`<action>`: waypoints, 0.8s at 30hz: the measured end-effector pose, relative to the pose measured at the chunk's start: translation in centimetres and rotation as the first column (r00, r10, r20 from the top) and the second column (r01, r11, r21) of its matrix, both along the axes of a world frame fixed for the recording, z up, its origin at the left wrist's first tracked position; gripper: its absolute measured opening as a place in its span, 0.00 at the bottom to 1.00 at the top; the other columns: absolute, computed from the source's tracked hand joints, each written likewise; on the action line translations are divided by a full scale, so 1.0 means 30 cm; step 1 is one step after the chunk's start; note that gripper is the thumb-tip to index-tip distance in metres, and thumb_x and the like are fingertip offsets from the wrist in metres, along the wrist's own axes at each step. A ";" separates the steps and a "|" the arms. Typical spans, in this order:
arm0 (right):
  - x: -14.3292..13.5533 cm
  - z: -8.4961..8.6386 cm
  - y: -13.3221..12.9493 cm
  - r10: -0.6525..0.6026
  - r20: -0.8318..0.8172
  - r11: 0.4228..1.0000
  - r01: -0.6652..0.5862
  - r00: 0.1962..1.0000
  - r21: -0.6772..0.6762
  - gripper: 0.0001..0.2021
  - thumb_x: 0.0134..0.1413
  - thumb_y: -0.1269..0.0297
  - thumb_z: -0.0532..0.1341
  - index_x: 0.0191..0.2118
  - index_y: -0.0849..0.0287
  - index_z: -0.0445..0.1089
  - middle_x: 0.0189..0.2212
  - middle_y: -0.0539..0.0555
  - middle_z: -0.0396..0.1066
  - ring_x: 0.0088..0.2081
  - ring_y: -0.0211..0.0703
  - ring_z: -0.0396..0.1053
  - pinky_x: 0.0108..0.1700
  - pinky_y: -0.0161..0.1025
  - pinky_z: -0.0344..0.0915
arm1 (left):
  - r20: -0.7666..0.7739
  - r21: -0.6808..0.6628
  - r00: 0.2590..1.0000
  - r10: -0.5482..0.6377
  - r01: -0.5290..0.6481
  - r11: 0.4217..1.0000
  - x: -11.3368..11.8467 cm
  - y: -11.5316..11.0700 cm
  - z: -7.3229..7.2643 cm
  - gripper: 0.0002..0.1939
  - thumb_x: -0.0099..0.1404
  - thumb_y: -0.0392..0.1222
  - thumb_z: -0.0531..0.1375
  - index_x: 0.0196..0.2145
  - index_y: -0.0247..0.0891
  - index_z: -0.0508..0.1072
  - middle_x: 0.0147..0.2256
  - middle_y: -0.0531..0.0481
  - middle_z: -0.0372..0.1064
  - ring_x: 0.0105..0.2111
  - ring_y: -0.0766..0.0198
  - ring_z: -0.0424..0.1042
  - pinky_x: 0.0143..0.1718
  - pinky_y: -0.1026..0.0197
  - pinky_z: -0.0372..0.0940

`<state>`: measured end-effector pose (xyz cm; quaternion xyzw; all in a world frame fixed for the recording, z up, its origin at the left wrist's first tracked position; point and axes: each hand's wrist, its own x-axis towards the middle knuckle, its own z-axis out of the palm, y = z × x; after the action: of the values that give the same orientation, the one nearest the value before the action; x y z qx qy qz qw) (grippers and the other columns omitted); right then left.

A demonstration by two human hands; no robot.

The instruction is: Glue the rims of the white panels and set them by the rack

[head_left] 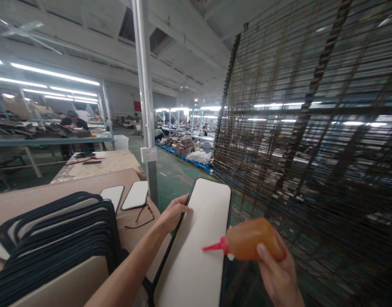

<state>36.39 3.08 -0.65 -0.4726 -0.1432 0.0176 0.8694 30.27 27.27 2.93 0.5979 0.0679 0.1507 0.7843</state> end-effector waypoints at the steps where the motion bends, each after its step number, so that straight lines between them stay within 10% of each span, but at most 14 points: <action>1: 0.030 0.036 0.017 -0.076 0.062 0.997 0.074 0.995 0.037 0.27 0.31 0.63 0.70 0.44 0.56 0.68 0.35 0.51 0.72 0.36 0.38 0.69 0.41 0.34 0.65 | -0.014 -0.008 0.999 -0.038 0.038 0.999 -0.003 -0.016 0.000 0.30 0.38 0.27 0.55 0.43 0.34 0.73 0.31 0.50 0.73 0.20 0.67 0.65 0.23 0.66 0.58; 5: 0.143 0.134 0.068 -0.135 0.126 0.989 0.126 0.983 0.078 0.24 0.32 0.60 0.69 0.41 0.55 0.68 0.32 0.47 0.69 0.35 0.37 0.67 0.46 0.39 0.63 | -0.039 -0.028 0.991 -0.130 0.129 0.991 -0.008 -0.075 0.016 0.31 0.39 0.27 0.57 0.45 0.36 0.72 0.32 0.49 0.73 0.21 0.65 0.66 0.22 0.66 0.58; 13: 0.034 -0.044 -0.034 0.072 0.029 0.993 -0.069 0.997 -0.096 0.29 0.30 0.65 0.71 0.46 0.55 0.67 0.42 0.55 0.71 0.42 0.46 0.68 0.44 0.40 0.65 | -0.012 0.024 1.000 0.005 -0.005 1.000 0.024 -0.069 0.005 0.29 0.38 0.27 0.56 0.42 0.34 0.74 0.31 0.50 0.73 0.20 0.67 0.65 0.23 0.66 0.58; 19: 0.178 0.079 -0.062 -0.150 0.052 0.984 0.143 0.987 0.110 0.24 0.33 0.61 0.69 0.42 0.55 0.68 0.34 0.48 0.70 0.36 0.38 0.67 0.44 0.38 0.64 | -0.083 -0.010 0.997 0.008 -0.009 1.000 0.025 -0.126 0.011 0.30 0.38 0.27 0.55 0.43 0.33 0.73 0.32 0.49 0.74 0.22 0.64 0.68 0.24 0.65 0.59; 24: 0.154 0.020 -0.097 0.024 -0.017 0.999 -0.023 1.000 0.024 0.22 0.32 0.63 0.70 0.39 0.60 0.70 0.32 0.53 0.72 0.33 0.41 0.69 0.38 0.38 0.67 | -0.074 -0.034 0.993 0.092 -0.095 0.995 0.046 -0.140 -0.006 0.31 0.38 0.26 0.56 0.44 0.33 0.72 0.31 0.49 0.74 0.26 0.62 0.70 0.26 0.65 0.61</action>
<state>41.01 0.17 -0.04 -0.4604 -0.1415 0.0302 0.8758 31.65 23.09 2.76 0.5843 0.1269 0.1644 0.7845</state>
